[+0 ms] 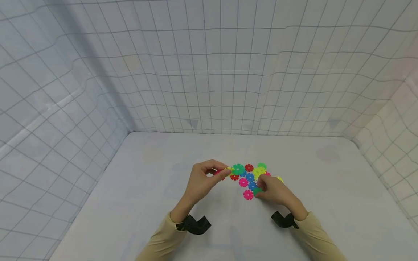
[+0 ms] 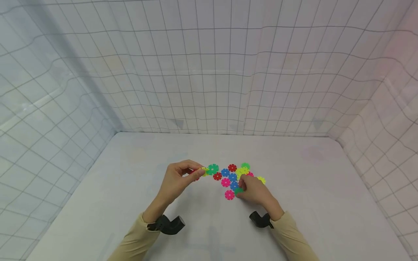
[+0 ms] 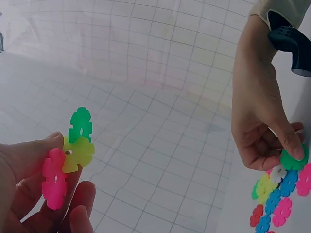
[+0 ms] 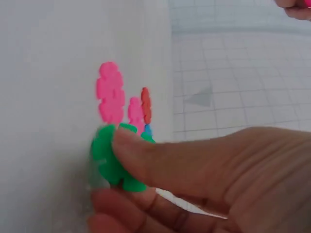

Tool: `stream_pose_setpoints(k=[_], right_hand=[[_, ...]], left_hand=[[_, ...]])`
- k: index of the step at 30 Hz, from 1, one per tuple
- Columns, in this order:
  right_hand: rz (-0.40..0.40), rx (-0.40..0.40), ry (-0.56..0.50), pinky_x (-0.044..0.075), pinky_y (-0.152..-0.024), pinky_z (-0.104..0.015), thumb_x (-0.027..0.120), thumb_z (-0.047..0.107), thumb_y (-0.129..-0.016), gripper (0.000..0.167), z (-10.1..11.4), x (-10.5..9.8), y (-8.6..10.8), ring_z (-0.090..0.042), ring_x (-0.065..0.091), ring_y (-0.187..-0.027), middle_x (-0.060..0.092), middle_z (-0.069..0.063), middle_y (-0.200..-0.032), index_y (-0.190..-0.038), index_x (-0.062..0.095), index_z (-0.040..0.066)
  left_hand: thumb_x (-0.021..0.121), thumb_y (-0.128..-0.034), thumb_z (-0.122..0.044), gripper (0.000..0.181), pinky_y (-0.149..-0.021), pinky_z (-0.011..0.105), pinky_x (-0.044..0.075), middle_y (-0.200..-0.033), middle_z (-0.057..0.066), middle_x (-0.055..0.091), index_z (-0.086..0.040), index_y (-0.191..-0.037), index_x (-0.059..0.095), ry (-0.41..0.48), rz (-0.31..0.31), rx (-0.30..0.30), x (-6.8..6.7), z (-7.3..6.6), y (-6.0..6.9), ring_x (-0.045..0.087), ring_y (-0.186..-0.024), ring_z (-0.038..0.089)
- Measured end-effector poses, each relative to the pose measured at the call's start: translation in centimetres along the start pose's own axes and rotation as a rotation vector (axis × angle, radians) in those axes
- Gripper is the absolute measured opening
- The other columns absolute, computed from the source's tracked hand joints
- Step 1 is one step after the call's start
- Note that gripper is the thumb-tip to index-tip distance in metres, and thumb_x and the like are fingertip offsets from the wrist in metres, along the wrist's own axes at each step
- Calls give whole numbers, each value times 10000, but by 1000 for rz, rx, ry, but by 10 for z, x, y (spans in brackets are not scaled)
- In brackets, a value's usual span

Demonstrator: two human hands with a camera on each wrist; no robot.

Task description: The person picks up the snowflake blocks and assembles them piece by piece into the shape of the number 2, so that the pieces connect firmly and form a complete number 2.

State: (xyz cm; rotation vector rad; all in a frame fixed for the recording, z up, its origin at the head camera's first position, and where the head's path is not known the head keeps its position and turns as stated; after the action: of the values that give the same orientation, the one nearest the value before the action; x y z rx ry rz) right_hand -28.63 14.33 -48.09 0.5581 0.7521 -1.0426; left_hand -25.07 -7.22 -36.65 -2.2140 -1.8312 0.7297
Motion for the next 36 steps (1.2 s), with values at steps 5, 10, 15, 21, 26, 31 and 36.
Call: stream_pose_setpoints(k=[5, 10, 15, 21, 26, 31, 36], right_hand=[[-115, -89, -170, 479, -548, -279, 753, 67, -802, 213, 16, -17, 5, -144, 550, -585, 549, 23, -702, -867, 550, 71], [-231, -159, -462, 552, -624, -354, 716, 105, -855, 207, 43, -39, 18, -248, 643, -633, 629, -47, -755, -971, 557, 39], [-274, -261, -681, 559, -662, -378, 674, 41, -876, 222, 68, -54, 33, -336, 647, -683, 623, -139, -827, -1055, 552, -13], [-317, -370, -687, 560, -649, -343, 646, -52, -866, 219, 87, -62, 43, -256, 660, -671, 626, -152, -817, -1059, 543, -32], [-380, -418, -628, 554, -626, -287, 662, -107, -827, 239, 101, -67, 49, -187, 653, -648, 640, -166, -797, -1021, 558, -15], [-467, -496, -492, 542, -586, -249, 687, -175, -755, 264, 129, -78, 61, -149, 646, -624, 652, -124, -757, -953, 571, -42], [-577, -602, -366, 531, -579, -211, 713, -222, -669, 327, 137, -80, 66, -139, 647, -627, 660, -96, -780, -922, 594, -52]], left_hand=[[721, -859, -171, 103, -649, 371, 501, -813, -24, 689, -78, -896, 740, 10, 15, -100, 0, 12, 0, 605, -715, 195], [687, -867, -69, 90, -653, 316, 495, -803, 48, 682, 10, -898, 717, -16, 21, -141, 0, -10, 0, 592, -727, 220], [682, -865, -47, 87, -659, 324, 508, -791, 72, 681, 30, -894, 709, -39, 1, -115, -1, -21, 0, 602, -714, 204], [685, -860, -34, 74, -623, 352, 514, -791, 74, 678, 35, -881, 701, -24, -15, -78, -1, -22, 1, 602, -686, 198], [687, -852, -17, 54, -598, 340, 509, -775, 71, 674, 35, -867, 697, -34, -29, -45, -1, -24, 2, 592, -662, 191], [694, -842, -6, 41, -579, 274, 503, -762, 68, 676, 34, -854, 696, -49, -40, -5, 0, -29, 2, 596, -648, 159], [700, -824, 28, 28, -568, 287, 508, -740, 84, 669, 47, -838, 686, -43, -40, 63, 1, -36, 3, 590, -632, 145]])
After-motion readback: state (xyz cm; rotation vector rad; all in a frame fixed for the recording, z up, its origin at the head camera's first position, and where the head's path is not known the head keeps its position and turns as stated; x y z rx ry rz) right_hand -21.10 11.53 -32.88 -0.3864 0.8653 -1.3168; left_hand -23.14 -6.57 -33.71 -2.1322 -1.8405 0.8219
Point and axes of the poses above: each hand's wrist, its own y-axis away from the middle knuckle, its own x-axis out of the palm, z = x × y, the point moved 7 cm from there along -y, towards the middle knuckle
